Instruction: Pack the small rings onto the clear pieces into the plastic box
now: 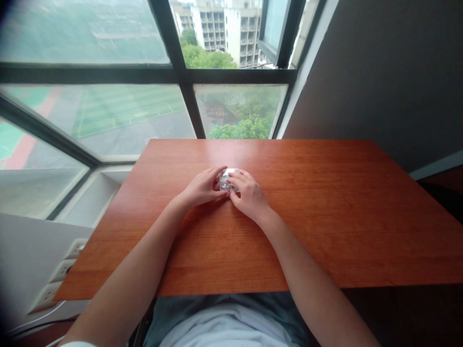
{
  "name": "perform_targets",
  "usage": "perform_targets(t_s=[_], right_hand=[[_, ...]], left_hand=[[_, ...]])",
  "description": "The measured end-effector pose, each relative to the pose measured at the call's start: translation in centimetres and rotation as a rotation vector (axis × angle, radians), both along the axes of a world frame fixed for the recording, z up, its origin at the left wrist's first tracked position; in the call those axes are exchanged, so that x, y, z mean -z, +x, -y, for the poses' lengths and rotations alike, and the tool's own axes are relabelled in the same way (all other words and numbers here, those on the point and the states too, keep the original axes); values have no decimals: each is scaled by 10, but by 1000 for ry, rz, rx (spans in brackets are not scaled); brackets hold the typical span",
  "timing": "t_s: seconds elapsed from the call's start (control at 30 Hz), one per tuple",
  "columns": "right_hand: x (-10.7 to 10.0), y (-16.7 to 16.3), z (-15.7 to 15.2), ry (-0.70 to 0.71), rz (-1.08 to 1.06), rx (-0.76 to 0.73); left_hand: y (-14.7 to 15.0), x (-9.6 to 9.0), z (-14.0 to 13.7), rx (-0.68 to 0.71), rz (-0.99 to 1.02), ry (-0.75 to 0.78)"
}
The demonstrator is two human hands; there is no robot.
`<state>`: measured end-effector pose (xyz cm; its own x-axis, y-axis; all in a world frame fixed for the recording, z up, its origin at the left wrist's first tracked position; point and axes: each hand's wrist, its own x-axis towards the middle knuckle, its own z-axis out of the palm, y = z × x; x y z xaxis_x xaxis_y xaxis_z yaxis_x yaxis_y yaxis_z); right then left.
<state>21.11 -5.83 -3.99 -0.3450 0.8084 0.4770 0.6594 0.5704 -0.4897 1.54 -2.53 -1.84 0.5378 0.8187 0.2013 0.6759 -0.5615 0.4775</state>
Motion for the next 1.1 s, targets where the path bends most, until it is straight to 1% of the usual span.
perform_targets(t_s=[0.2,0.63,0.93,1.1], right_hand=[[1,1,0,9,0,-4],[-2,2,0,-33,10,-39],[-1,4,2,-97,26,-16],[-3,5,3,-124,57,-20]], left_hand=[[-1,1,0,6,17,13],[-1,0,0,-11,16,-11],[-1,-5,2,43,63,-53],[-2,-6,2,50,65,-76]])
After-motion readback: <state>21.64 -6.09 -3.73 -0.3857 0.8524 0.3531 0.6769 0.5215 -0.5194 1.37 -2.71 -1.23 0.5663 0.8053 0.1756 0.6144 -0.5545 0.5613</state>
